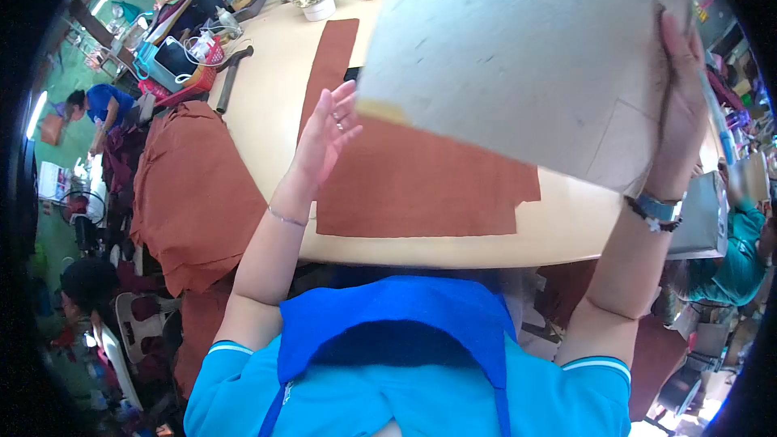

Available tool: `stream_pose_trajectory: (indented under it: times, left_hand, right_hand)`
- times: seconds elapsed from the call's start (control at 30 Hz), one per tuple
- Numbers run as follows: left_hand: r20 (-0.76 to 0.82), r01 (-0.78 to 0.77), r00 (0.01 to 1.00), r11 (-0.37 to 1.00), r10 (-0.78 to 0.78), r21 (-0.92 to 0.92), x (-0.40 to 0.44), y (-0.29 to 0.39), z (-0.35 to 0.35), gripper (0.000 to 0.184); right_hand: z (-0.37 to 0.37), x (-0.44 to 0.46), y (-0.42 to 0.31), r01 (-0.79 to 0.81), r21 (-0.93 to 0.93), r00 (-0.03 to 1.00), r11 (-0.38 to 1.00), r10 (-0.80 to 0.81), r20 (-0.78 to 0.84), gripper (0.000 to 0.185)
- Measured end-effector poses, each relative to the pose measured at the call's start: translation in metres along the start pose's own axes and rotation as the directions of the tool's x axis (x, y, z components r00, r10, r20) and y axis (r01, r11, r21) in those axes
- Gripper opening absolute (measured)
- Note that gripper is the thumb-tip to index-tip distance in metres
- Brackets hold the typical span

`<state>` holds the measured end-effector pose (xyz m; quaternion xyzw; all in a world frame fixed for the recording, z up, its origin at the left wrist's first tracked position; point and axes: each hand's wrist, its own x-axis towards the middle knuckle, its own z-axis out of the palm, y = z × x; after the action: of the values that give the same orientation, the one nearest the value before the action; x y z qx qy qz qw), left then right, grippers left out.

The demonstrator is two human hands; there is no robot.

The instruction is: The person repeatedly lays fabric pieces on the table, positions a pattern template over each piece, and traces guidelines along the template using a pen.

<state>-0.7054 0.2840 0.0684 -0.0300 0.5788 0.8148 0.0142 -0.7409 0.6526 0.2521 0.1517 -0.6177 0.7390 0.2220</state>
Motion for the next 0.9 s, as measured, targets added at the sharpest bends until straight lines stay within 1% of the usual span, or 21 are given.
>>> stream_pose_trajectory:
  times: [0.03,0.07,0.1,0.17,0.2,0.23,0.27,0.3,0.33,0.37,0.43,0.5,0.53,0.57,0.63,0.67,0.73,0.77,0.8,0.83,0.9]
  left_hand:
    - [0.025,0.084,0.996,0.986,-0.081,-0.141,0.006,0.0,0.004,0.08]
    - [0.096,0.148,0.986,0.977,-0.134,-0.156,0.01,0.001,0.008,0.099]
    - [0.122,0.171,0.981,0.971,-0.152,-0.167,0.01,0.0,0.007,0.1]
    - [0.171,0.222,0.967,0.958,-0.191,-0.184,0.011,-0.007,0.002,0.102]
    - [0.153,0.267,0.959,0.941,-0.238,-0.209,0.009,-0.012,-0.01,0.088]
    - [0.09,0.246,0.968,0.957,-0.235,-0.154,0.006,-0.016,-0.024,0.084]
    - [0.028,0.232,0.973,0.968,-0.23,-0.096,0.002,-0.02,-0.039,0.08]
    - [-0.031,0.222,0.974,0.974,-0.223,-0.037,-0.004,-0.022,-0.05,0.077]
    - [-0.152,0.116,0.981,0.993,-0.116,-0.009,-0.012,-0.022,-0.056,0.061]
    - [-0.264,0.016,0.965,0.999,-0.007,0.033,-0.021,-0.022,-0.063,0.046]
    - [-0.347,0.024,0.938,0.992,0.022,0.127,-0.033,-0.032,-0.096,0.044]
    - [-0.306,0.069,0.951,0.933,0.045,0.354,-0.039,-0.04,-0.114,0.046]
    - [-0.288,0.086,0.956,0.883,0.058,0.461,-0.042,-0.042,-0.117,0.048]
    - [-0.286,0.078,0.956,0.884,0.065,0.461,-0.045,-0.044,-0.115,0.048]
    - [-0.29,0.062,0.953,0.885,0.085,0.462,-0.046,-0.043,-0.113,0.05]
    - [-0.305,0.097,0.948,0.833,0.089,0.544,-0.045,-0.041,-0.113,0.05]
    - [-0.334,0.171,0.937,0.704,0.099,0.689,-0.043,-0.036,-0.113,0.051]
    - [-0.333,0.176,0.938,0.688,0.101,0.704,-0.042,-0.033,-0.111,0.053]
    - [-0.33,0.18,0.939,0.671,0.102,0.719,-0.041,-0.028,-0.109,0.056]
    - [-0.325,0.184,0.94,0.653,0.102,0.735,-0.039,-0.025,-0.107,0.058]
    - [-0.345,0.22,0.928,0.543,0.139,0.81,-0.032,-0.028,-0.111,0.063]
  right_hand:
    - [0.006,-0.004,0.0,-0.035,0.069,0.998,0.997,0.031,0.06,0.037]
    - [0.01,-0.01,0.002,-0.093,0.065,0.994,0.994,0.089,0.058,0.039]
    - [0.013,-0.016,0.004,-0.15,0.062,0.988,0.987,0.147,0.056,0.04]
    - [0.023,-0.028,0.015,-0.233,0.086,0.971,0.969,0.236,-0.031,0.037]
    - [0.014,-0.033,0.026,-0.27,0.093,0.963,0.958,0.271,0.009,0.038]
    - [0.002,-0.036,0.038,-0.308,0.097,0.951,0.946,0.305,0.048,0.04]
    - [-0.005,-0.042,0.05,-0.275,0.025,0.958,0.961,0.271,0.095,0.045]
    - [-0.022,-0.047,0.067,-0.322,-0.005,0.941,0.947,0.321,0.104,0.049]
    - [-0.04,-0.053,0.085,-0.351,-0.064,0.922,0.934,0.357,0.148,0.05]
    - [-0.055,-0.061,0.101,-0.378,-0.124,0.9,0.918,0.395,0.184,0.051]
    - [-0.06,-0.082,0.129,-0.326,-0.266,0.926,0.907,0.363,0.105,0.049]
    - [-0.084,-0.106,0.172,-0.328,-0.564,0.876,0.758,0.467,0.118,0.051]
    - [-0.085,-0.117,0.187,-0.353,-0.553,0.871,0.755,0.481,0.101,0.053]
    - [-0.08,-0.126,0.197,-0.376,-0.541,0.864,0.752,0.495,0.088,0.054]
    - [-0.08,-0.136,0.202,-0.294,-0.661,0.898,0.69,0.437,0.058,0.056]
    - [-0.08,-0.139,0.203,-0.254,-0.715,0.911,0.651,0.409,0.048,0.057]
    - [-0.075,-0.141,0.202,-0.243,-0.73,0.924,0.639,0.381,0.026,0.056]
    - [-0.074,-0.142,0.202,-0.24,-0.736,0.93,0.633,0.367,0.012,0.056]
    - [-0.073,-0.14,0.2,-0.218,-0.775,0.934,0.594,0.356,0.01,0.057]
    - [-0.071,-0.139,0.2,-0.241,-0.763,0.929,0.6,0.369,-0.003,0.057]
    - [-0.068,-0.136,0.201,-0.287,-0.738,0.918,0.611,0.394,-0.031,0.057]
